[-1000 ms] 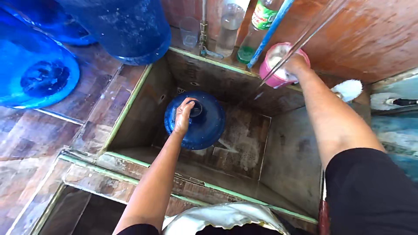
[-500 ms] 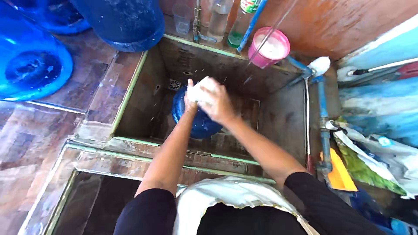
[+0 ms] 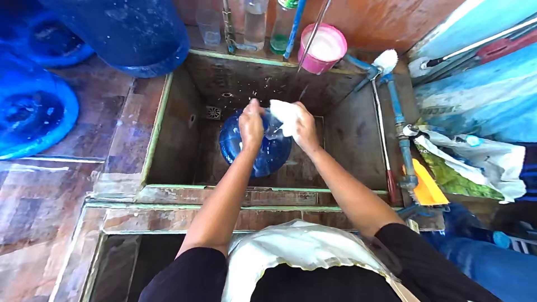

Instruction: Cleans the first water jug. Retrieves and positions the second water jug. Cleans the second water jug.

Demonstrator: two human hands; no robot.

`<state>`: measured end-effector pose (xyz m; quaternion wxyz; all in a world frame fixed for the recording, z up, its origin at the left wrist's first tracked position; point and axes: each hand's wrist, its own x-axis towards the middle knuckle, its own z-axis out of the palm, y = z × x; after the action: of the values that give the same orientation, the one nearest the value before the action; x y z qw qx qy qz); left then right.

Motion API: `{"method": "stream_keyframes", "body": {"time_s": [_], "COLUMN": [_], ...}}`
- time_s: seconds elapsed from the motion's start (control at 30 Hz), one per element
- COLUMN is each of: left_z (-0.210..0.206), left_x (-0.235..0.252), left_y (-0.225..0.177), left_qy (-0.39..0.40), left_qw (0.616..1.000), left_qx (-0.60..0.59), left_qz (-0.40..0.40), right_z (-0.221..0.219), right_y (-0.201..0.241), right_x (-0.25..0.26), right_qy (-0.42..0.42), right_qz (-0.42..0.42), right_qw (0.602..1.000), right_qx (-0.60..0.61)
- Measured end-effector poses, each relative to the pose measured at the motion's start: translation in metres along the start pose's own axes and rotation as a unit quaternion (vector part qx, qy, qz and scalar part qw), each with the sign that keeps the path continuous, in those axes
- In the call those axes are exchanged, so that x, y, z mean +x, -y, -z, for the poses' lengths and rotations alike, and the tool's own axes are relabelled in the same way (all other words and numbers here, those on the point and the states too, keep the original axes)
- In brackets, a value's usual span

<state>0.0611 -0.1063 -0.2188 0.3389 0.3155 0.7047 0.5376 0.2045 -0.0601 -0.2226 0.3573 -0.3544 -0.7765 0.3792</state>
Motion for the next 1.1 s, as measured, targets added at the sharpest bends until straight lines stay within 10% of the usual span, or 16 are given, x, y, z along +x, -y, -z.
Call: {"method": "stream_keyframes", "body": {"time_s": [0.13, 0.37, 0.47, 0.63, 0.8, 0.9, 1.0, 1.1], "left_z": [-0.018, 0.005, 0.044, 0.061, 0.057, 0.085, 0.088, 0.055], "left_x": [-0.002, 0.029, 0.034, 0.003, 0.015, 0.024, 0.011, -0.008], "left_y": [0.004, 0.035, 0.049, 0.047, 0.053, 0.055, 0.067, 0.085], "left_qy": [0.039, 0.052, 0.077, -0.041, 0.071, 0.2, 0.101, -0.017], "left_qw": [0.958, 0.909, 0.885, 0.951, 0.905, 0.874, 0.95, 0.985], "left_qx": [0.264, 0.269, 0.247, 0.266, 0.253, 0.215, 0.155, 0.042], "left_qz": [-0.106, -0.312, -0.388, -0.153, -0.333, -0.387, -0.25, -0.164], "right_z": [-0.028, -0.092, -0.091, -0.1, -0.11, -0.103, -0.095, -0.112], "right_y": [-0.062, -0.082, -0.071, -0.039, -0.062, -0.054, -0.023, -0.023], "right_x": [-0.076, 0.117, 0.048, -0.081, 0.081, 0.055, -0.044, -0.032], "right_qy": [0.104, 0.221, 0.134, 0.048, 0.137, 0.071, -0.01, -0.017], "right_qz": [-0.021, -0.102, 0.029, -0.029, -0.101, -0.081, -0.029, -0.046], "right_qw": [0.986, 0.956, 0.982, 0.996, 0.984, 0.991, 0.995, 0.995], "right_qx": [-0.125, -0.163, -0.131, -0.069, -0.053, -0.076, -0.09, -0.084]}}
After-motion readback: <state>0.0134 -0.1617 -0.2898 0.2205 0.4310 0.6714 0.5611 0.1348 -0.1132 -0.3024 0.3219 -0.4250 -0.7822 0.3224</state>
